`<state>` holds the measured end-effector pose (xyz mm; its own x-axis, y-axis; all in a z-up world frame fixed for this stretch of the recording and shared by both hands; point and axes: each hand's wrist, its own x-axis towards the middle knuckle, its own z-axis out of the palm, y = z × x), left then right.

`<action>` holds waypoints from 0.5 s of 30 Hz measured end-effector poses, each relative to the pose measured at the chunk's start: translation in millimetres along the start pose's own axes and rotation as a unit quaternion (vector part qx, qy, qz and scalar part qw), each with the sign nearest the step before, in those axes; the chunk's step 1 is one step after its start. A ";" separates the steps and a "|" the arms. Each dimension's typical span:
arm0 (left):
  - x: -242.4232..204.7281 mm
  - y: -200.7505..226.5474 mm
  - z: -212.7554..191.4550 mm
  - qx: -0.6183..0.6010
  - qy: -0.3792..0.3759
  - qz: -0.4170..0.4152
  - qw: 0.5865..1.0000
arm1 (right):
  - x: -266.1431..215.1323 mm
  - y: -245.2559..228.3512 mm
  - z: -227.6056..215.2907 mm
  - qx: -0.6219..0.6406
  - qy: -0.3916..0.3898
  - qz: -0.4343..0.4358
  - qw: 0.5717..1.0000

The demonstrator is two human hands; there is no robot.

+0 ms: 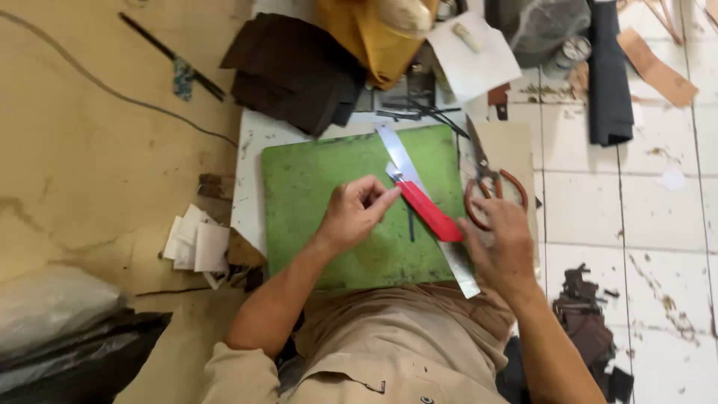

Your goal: Measure and cut leather pieces to assemble a wallet using a ruler, utility knife, and scissors

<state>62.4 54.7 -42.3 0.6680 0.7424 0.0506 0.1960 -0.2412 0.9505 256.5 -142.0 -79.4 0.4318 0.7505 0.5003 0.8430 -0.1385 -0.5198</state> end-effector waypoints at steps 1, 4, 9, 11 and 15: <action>11.0 -2.4 -11.3 0.050 0.025 0.012 0.998 | -0.6 -8.7 15.5 -0.028 -0.030 -0.035 0.999; 59.9 -33.6 -54.0 0.226 0.147 0.097 0.958 | 15.2 -44.1 31.0 -0.147 -0.110 -0.064 0.981; 142.6 -70.0 -137.7 0.340 0.224 0.174 0.897 | 19.3 -44.8 49.5 -0.178 -0.108 -0.082 0.975; 180.1 -76.1 -161.0 0.379 0.226 0.184 0.878 | 18.7 -48.1 44.5 -0.163 -0.112 -0.072 0.978; 251.1 -93.5 -187.9 0.426 0.092 0.157 0.886 | -2.6 -35.9 30.6 -0.130 -0.167 0.048 0.976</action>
<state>77.0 381.1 -60.7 0.6734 0.6249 0.3950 0.5439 -0.7807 0.3077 215.3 -119.2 -83.2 0.4202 0.8891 0.1815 0.8755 -0.3446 -0.3388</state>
